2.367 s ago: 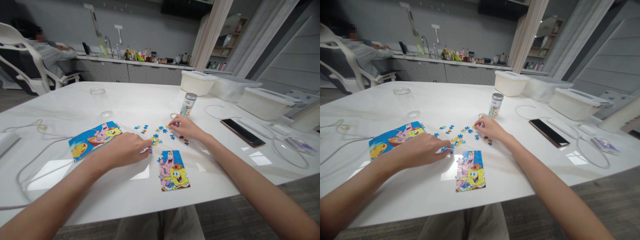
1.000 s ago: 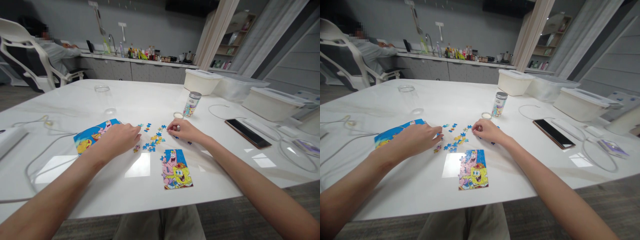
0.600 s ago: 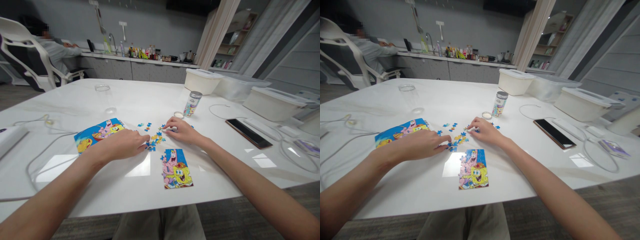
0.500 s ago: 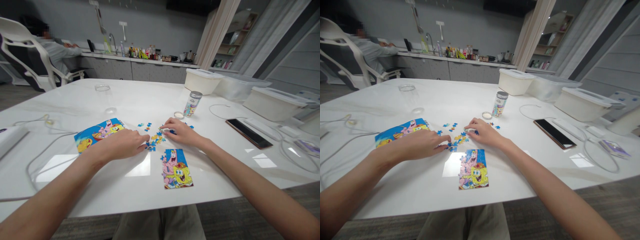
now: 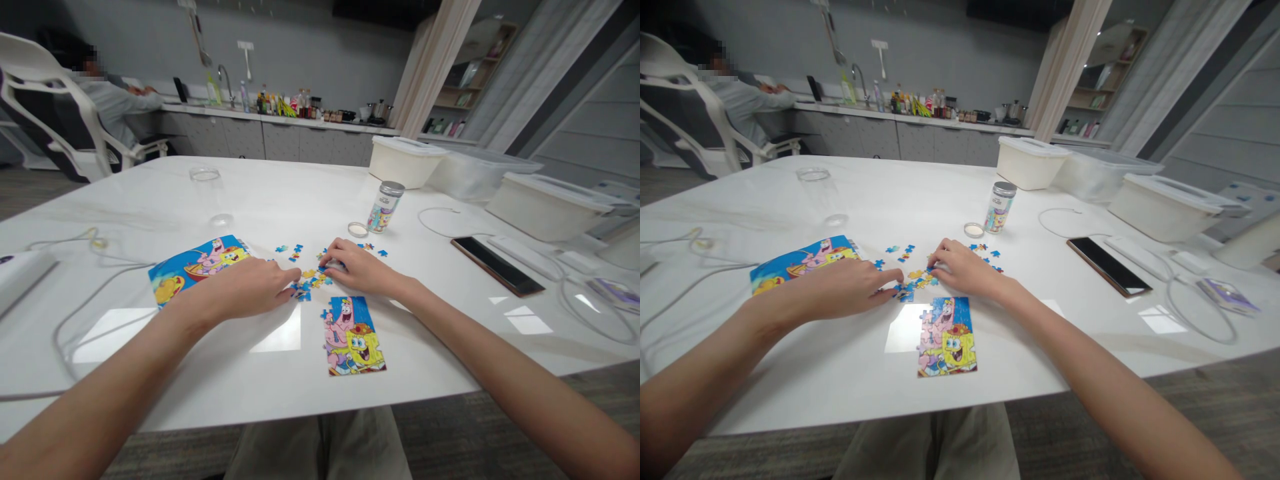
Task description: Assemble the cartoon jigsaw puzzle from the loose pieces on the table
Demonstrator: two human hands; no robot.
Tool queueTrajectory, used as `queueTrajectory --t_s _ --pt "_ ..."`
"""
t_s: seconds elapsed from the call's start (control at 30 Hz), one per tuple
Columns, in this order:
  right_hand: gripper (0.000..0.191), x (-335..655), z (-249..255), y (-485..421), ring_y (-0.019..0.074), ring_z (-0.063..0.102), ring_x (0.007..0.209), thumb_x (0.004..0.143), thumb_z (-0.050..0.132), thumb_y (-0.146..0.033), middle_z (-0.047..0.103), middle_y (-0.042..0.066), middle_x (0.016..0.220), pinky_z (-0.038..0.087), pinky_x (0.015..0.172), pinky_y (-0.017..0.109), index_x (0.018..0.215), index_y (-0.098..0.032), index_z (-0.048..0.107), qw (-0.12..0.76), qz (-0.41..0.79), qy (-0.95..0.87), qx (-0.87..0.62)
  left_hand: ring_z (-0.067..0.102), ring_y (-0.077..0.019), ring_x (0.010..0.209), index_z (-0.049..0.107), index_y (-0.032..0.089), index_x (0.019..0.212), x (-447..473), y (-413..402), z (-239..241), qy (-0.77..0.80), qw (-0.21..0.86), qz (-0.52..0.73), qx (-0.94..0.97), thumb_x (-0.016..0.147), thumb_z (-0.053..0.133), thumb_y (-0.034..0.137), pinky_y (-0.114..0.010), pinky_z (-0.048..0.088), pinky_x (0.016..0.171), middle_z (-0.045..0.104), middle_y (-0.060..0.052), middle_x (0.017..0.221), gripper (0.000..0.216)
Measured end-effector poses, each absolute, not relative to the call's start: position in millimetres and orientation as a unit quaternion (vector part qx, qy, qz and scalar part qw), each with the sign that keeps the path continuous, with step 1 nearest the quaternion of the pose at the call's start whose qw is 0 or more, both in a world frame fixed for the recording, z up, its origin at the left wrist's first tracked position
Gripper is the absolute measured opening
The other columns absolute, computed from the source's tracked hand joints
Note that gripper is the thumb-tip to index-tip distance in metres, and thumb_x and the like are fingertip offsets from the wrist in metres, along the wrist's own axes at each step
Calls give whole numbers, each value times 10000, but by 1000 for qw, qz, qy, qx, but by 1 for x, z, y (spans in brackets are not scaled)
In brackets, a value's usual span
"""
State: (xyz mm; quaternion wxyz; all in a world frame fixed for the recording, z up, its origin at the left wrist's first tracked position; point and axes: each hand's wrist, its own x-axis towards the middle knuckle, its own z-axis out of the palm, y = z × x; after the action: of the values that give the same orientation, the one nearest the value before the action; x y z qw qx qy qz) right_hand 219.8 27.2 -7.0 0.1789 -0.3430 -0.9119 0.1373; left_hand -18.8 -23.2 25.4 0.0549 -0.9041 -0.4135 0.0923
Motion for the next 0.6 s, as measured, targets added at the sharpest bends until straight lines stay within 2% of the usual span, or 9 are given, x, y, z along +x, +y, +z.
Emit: queueTrajectory --t_s 0.1,0.23,0.37,0.6 --pt "105 221 -5 27 212 572 1002 874 558 -161 610 80 1027 470 908 369 931 -210 632 185 149 -913 -332 614 -213 556 619 218 1049 -19 -23 25 -418 50 91 -902 964 379 320 -289 342 525 625 -57 621 275" --pt "183 221 -5 26 176 585 877 830 522 -70 637 59 964 484 816 325 924 -202 607 193 159 -909 -333 626 -233 584 611 220 1077 -18 -22 25 -417 58 108 -900 970 348 326 -296 348 532 638 -70 637 303" --pt "201 222 -7 27 179 579 829 853 536 -124 640 62 935 481 790 331 1019 -201 619 189 157 -906 -345 620 -223 581 620 214 1060 -18 -23 25 -423 49 101 -899 972 341 335 -297 357 541 636 -72 640 317" --pt "219 222 -4 29 182 587 802 847 550 -121 647 65 927 490 767 334 1010 -214 663 158 180 -897 -373 610 -209 569 621 217 1050 -18 -23 25 -426 38 91 -899 967 355 335 -294 358 539 634 -68 643 302"
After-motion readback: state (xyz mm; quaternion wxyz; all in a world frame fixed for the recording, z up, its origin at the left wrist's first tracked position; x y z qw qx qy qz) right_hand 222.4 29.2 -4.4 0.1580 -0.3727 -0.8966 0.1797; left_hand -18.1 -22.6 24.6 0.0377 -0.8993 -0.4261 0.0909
